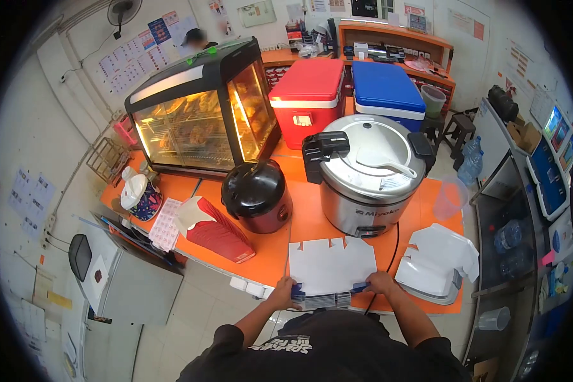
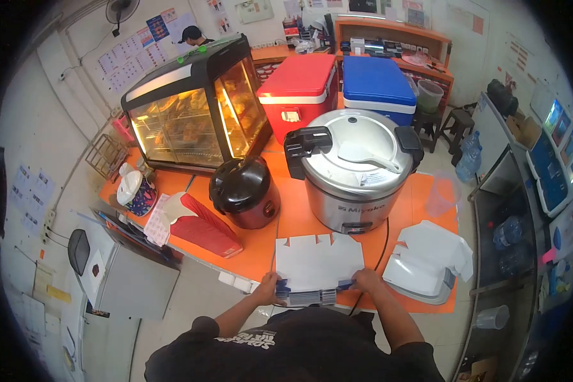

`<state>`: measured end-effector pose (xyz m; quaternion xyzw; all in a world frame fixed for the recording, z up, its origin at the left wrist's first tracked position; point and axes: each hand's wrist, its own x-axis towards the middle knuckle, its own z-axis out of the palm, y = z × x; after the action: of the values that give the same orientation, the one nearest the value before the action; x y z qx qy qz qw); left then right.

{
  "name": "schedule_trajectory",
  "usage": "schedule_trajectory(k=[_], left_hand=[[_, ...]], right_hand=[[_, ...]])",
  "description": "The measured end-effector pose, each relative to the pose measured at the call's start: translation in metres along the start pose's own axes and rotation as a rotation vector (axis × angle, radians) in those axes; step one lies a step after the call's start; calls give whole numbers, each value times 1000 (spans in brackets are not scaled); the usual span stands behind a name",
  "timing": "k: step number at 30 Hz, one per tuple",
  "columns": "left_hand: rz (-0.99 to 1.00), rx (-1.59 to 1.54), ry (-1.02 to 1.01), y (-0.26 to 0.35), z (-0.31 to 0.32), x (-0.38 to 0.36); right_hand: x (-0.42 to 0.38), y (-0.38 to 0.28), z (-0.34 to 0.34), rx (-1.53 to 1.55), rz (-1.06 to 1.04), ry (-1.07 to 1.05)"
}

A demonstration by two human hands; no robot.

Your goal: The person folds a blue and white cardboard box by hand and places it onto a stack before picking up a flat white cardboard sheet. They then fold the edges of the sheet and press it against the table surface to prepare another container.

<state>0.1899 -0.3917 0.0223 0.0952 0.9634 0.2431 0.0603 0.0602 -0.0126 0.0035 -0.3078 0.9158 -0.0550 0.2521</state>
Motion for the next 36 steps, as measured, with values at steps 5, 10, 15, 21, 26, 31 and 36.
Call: schedule_trajectory(k=[5, 10, 15, 21, 26, 31, 36], left_hand=[[-68, -194, -233, 0, -5, -2], [207, -77, -209, 5, 4, -25], [-231, -210, -172, -4, 11, 0], [-707, -132, 69, 6, 47, 48], [-907, -176, 33, 15, 59, 52], [-972, -130, 76, 17, 65, 59], [-1032, -120, 98, 30, 59, 59]], right_hand=[[-23, -12, 22, -42, -48, 229], [-35, -16, 51, 13, -80, 490], [-49, -35, 47, 48, -84, 571], [-51, -40, 55, 16, -90, 720], [-50, -40, 58, 36, -83, 742], [-56, -49, 48, 52, -119, 729], [-60, -42, 42, 48, -177, 536]])
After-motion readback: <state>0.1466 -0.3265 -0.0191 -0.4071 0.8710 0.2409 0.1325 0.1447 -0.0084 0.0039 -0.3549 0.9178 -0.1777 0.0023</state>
